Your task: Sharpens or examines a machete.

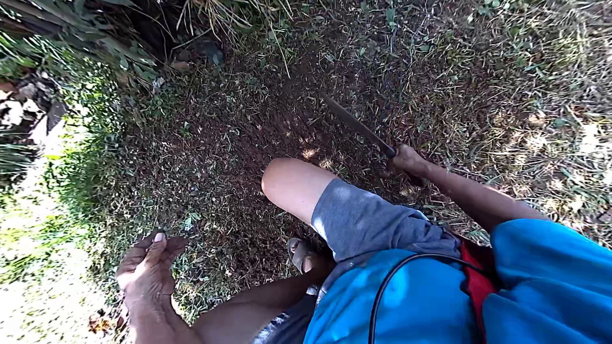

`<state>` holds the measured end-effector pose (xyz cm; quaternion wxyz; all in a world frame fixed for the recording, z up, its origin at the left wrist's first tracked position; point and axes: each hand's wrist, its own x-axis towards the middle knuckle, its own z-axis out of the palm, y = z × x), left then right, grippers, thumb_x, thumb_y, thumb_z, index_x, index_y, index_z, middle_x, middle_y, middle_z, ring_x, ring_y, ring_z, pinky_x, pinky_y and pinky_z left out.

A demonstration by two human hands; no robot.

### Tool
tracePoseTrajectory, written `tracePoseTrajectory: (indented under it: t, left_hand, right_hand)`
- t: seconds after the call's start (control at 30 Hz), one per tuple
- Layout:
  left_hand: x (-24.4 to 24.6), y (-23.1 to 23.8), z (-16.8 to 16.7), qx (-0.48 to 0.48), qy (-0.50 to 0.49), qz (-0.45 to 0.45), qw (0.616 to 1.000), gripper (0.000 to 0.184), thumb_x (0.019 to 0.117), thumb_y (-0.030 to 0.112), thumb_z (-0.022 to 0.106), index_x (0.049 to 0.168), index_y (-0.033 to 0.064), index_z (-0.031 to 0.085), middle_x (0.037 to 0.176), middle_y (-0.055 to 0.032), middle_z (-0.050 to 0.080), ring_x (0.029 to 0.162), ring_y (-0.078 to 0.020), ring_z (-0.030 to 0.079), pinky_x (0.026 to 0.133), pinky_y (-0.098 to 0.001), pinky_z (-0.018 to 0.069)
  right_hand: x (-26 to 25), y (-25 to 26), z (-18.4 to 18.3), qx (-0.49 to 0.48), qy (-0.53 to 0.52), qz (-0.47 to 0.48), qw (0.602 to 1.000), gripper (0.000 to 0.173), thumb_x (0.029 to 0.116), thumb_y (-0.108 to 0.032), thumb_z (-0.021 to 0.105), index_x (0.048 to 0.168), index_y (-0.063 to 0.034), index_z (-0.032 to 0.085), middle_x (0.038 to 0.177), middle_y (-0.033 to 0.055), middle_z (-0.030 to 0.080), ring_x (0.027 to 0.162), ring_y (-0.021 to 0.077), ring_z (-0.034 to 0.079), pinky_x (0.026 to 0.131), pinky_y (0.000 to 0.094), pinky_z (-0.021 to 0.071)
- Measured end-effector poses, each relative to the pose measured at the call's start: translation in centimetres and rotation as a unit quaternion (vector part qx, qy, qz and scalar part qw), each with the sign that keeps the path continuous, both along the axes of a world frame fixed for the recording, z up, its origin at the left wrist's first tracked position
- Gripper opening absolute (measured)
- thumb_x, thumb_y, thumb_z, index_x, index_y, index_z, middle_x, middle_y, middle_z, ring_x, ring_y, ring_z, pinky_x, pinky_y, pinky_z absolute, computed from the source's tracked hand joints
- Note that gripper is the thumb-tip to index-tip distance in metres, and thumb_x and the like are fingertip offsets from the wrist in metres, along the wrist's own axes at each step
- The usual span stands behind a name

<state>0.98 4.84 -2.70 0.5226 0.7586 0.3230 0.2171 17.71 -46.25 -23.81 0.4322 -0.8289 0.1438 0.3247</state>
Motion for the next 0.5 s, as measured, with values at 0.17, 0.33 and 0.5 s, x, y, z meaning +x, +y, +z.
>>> tracePoseTrajectory:
  t: [0.17,0.33,0.5]
  left_hand:
    - [-0.4,0.2,0.2,0.001,-0.020,0.021,1.000,0.010,0.1063,0.007,0.047,0.112,0.0057,0.056,0.072,0.0053,0.071,0.062,-0.0094,0.072,0.063,-0.0264,0.0634]
    - [-0.9,0.5,0.3,0.002,-0.035,0.019,0.999,0.012,0.1068,0.008,0.046,0.111,0.0055,0.056,0.072,0.0044,0.072,0.063,-0.0110,0.073,0.065,-0.0273,0.0639]
    - [-0.5,-0.4,0.5,0.001,-0.025,0.039,0.999,0.011,0.1072,0.010,0.046,0.108,0.0054,0.056,0.069,0.0040,0.070,0.062,-0.0101,0.072,0.063,-0.0269,0.0630]
  right_hand:
    - [4.3,0.9,5.8,0.240,-0.198,-0.222,0.924,0.014,0.0932,-0.005,0.068,0.089,-0.0059,0.055,0.055,-0.0037,0.047,0.040,0.0062,0.045,0.041,0.0240,0.0444]
    - [11.3,7.8,7.6,0.413,-0.237,-0.380,0.793,0.023,0.0968,-0.001,0.062,0.083,-0.0120,0.047,0.049,-0.0059,0.042,0.036,0.0071,0.042,0.039,0.0250,0.0460]
    - [7.7,10.6,-2.6,0.138,0.016,-0.147,0.979,0.012,0.0899,0.000,0.065,0.093,-0.0007,0.053,0.060,0.0037,0.049,0.043,0.0126,0.045,0.044,0.0288,0.0447]
